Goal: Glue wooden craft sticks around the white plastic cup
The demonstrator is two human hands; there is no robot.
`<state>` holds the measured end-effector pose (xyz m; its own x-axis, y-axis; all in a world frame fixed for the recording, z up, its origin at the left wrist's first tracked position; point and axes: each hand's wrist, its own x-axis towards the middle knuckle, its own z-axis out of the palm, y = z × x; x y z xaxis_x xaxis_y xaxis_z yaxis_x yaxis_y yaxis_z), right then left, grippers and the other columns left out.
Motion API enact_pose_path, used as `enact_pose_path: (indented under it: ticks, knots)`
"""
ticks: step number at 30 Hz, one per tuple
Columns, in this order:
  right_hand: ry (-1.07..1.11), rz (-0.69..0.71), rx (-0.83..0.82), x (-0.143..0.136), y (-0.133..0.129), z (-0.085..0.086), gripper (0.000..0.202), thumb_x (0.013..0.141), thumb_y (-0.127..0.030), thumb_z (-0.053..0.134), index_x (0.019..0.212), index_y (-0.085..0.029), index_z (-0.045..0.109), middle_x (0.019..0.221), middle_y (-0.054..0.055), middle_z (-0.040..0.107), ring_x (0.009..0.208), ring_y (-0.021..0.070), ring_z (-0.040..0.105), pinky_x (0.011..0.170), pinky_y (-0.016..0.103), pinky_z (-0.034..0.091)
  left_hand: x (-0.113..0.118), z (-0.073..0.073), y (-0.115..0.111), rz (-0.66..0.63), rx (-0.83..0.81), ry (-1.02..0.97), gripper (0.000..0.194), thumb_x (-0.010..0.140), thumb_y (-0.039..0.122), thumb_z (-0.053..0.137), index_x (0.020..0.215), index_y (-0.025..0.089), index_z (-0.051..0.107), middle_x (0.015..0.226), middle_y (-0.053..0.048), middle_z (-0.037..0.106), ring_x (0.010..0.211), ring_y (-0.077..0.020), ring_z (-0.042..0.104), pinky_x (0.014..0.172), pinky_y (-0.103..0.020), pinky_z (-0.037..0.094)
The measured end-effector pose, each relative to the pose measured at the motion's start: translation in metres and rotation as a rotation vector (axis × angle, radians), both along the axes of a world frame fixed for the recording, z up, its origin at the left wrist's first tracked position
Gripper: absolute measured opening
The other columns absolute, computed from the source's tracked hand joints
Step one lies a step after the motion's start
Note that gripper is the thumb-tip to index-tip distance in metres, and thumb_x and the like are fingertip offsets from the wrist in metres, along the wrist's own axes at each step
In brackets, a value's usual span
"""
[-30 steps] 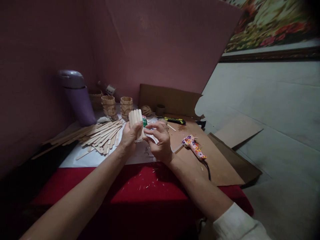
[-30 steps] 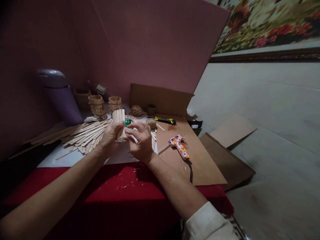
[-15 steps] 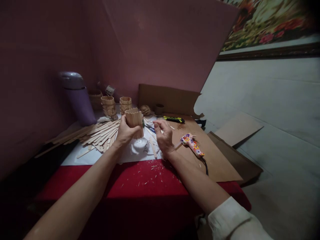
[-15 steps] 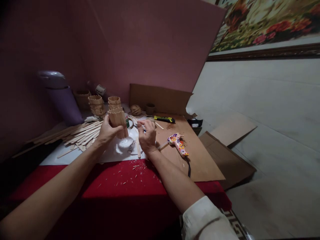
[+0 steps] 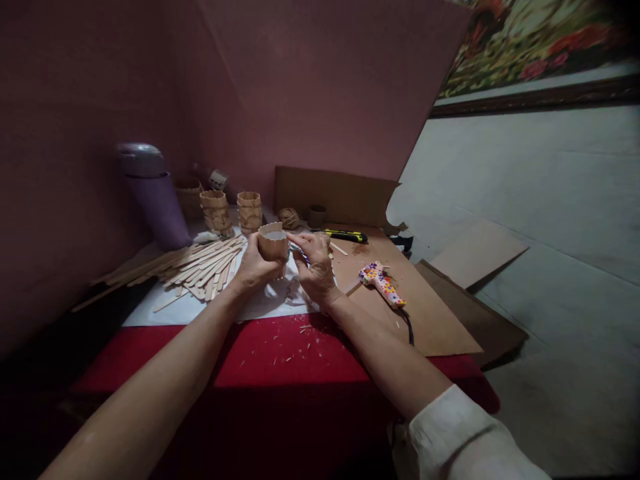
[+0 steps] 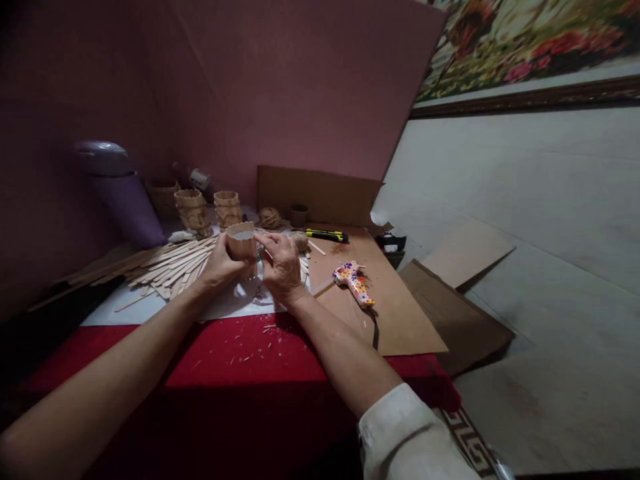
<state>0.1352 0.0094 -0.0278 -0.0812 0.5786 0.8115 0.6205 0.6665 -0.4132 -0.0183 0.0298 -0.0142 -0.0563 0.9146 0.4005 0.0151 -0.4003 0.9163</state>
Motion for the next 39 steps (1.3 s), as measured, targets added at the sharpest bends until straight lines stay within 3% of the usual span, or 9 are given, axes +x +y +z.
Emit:
enact_pose_path:
  ticks: [9,14,20,29,34,39]
  knots:
    - [-0.054,-0.015,0.043,0.002,0.0,-0.001,0.048,0.089,-0.01,0.051,0.133,-0.024,0.066,0.116,0.011,0.064,0.11,0.0267,0.054,0.101,0.045,0.045,-0.002,-0.011,0.011,-0.057,0.038,0.011,0.07,0.043,0.025,0.084,0.105,0.02,0.052,0.105,-0.005,0.064,0.098,-0.0239,0.062,0.082,-0.033,0.051]
    - [-0.079,-0.016,0.068,0.002,0.001,-0.001,0.052,0.088,-0.008,0.052,0.133,-0.029,0.066,0.116,0.009,0.063,0.109,0.0261,0.054,0.099,0.046,0.046,-0.002,-0.008,0.008,-0.048,0.02,0.025,0.069,0.042,0.025,0.086,0.103,0.019,0.053,0.101,-0.004,0.064,0.095,-0.0231,0.061,0.081,-0.032,0.05]
    - [-0.08,0.009,0.105,0.002,0.003,-0.002,0.054,0.087,-0.007,0.051,0.136,-0.027,0.065,0.117,0.01,0.063,0.108,0.0268,0.055,0.098,0.047,0.046,-0.002,-0.009,0.008,-0.073,-0.014,0.014,0.07,0.044,0.027,0.086,0.106,0.017,0.055,0.102,-0.005,0.064,0.089,-0.0208,0.059,0.076,-0.032,0.048]
    - [-0.042,0.041,0.088,0.001,0.004,-0.002,0.059,0.083,-0.001,0.048,0.131,-0.028,0.068,0.115,0.009,0.064,0.108,0.0253,0.056,0.099,0.046,0.048,-0.002,-0.012,0.01,-0.025,-0.022,0.011,0.064,0.043,0.023,0.086,0.1,0.018,0.059,0.096,-0.002,0.066,0.084,-0.019,0.06,0.073,-0.03,0.048]
    - [-0.01,0.055,0.052,0.001,0.008,-0.006,0.067,0.081,0.003,0.046,0.132,-0.035,0.067,0.115,0.006,0.063,0.109,0.0236,0.057,0.101,0.045,0.049,-0.002,-0.01,0.009,0.02,-0.02,0.052,0.059,0.041,0.025,0.087,0.093,0.019,0.06,0.086,0.0,0.065,0.078,-0.0176,0.059,0.065,-0.028,0.046]
    - [0.002,0.075,0.05,0.0,0.009,-0.009,0.066,0.081,0.002,0.047,0.133,-0.034,0.066,0.115,0.007,0.063,0.109,0.0233,0.058,0.101,0.044,0.05,-0.002,-0.013,0.013,-0.001,0.006,0.041,0.061,0.04,0.026,0.088,0.093,0.018,0.06,0.087,-0.001,0.066,0.078,-0.0179,0.059,0.066,-0.028,0.047]
